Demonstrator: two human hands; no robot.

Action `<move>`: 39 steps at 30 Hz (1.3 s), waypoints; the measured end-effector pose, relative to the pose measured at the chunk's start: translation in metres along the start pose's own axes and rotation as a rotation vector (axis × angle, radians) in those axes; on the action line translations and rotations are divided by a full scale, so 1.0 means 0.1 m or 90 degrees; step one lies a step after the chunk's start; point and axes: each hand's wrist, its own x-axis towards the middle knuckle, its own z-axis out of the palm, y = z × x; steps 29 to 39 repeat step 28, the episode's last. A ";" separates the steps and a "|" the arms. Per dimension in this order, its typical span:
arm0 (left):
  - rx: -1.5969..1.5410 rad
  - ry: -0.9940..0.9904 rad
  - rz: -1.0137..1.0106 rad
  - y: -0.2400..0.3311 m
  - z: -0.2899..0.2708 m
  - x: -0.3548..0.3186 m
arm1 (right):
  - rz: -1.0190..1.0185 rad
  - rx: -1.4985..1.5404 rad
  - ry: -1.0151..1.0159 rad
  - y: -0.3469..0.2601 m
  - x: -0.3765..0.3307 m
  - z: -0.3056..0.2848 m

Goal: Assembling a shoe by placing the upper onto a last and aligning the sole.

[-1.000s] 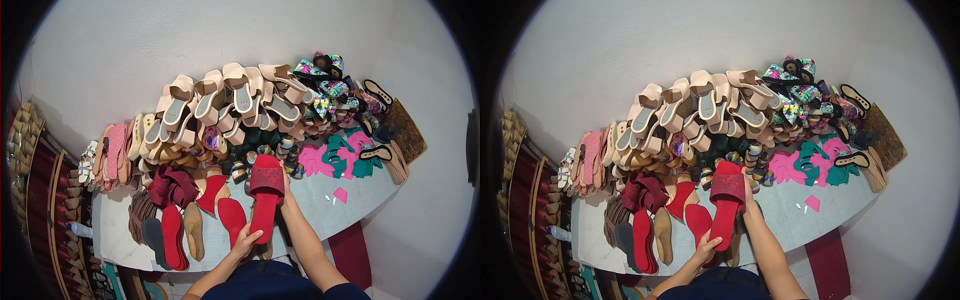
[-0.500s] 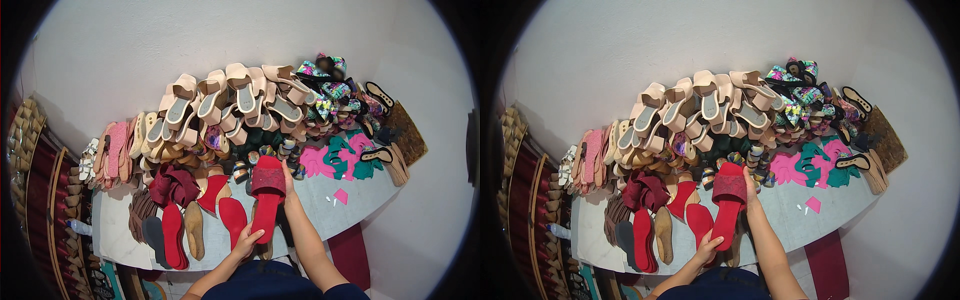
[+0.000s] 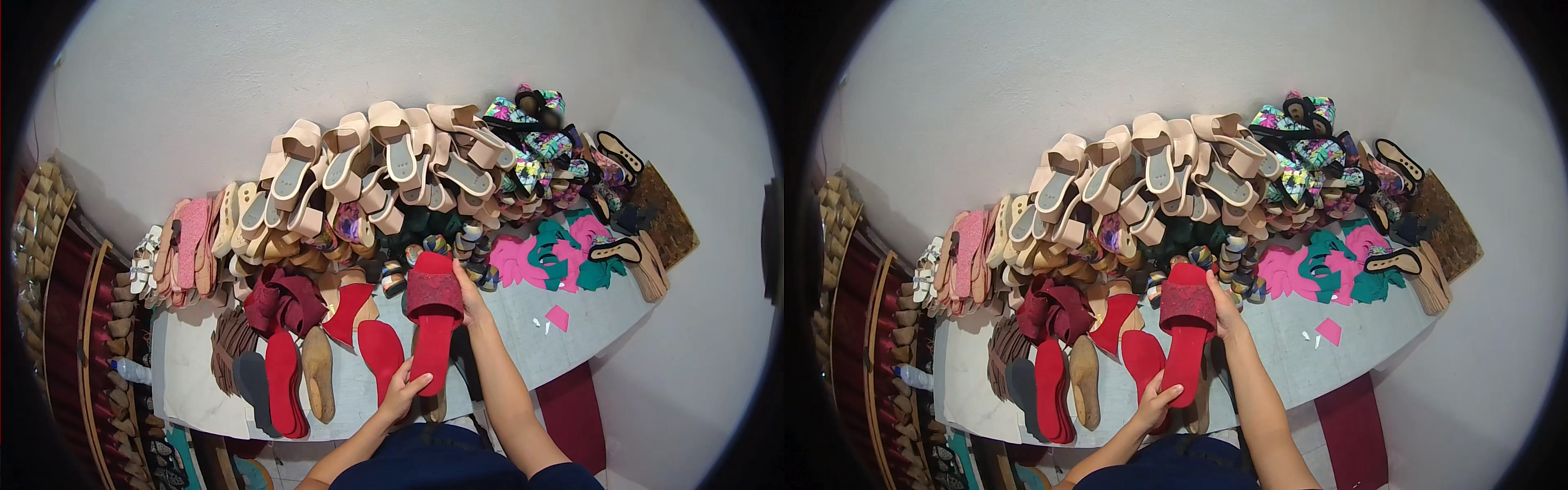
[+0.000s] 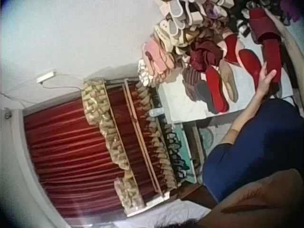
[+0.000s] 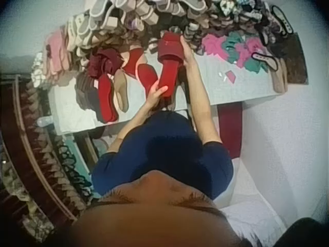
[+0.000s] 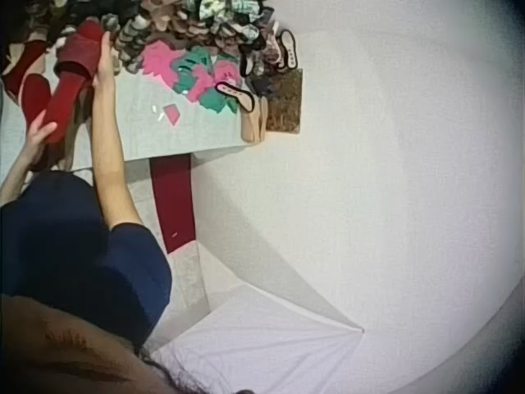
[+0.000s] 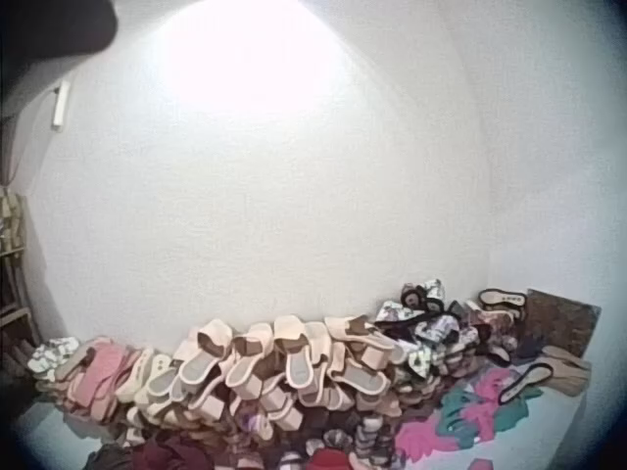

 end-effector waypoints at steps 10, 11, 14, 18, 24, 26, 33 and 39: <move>-0.003 0.009 -0.023 -0.01 -0.02 0.00 | 0.044 -0.179 0.076 -0.13 0.03 0.03; -0.011 0.009 -0.029 0.00 -0.01 0.00 | 0.027 -0.201 0.079 -0.12 0.04 0.04; -0.031 0.017 -0.040 0.05 0.00 -0.03 | 0.014 -0.232 0.081 -0.11 0.05 0.11; -0.045 0.042 -0.011 0.08 -0.02 -0.06 | 0.017 -0.254 0.098 -0.09 0.09 0.25; -0.057 0.121 0.063 0.09 -0.05 -0.27 | 0.041 -0.275 0.117 0.14 0.27 0.50; -0.058 0.163 0.098 0.07 -0.10 -0.40 | 0.085 -0.246 0.094 0.30 0.30 0.63; -0.040 0.198 0.126 0.05 -0.15 -0.55 | 0.134 -0.221 0.070 0.48 0.34 0.76; -0.040 0.198 0.126 0.05 -0.15 -0.55 | 0.134 -0.221 0.070 0.48 0.34 0.76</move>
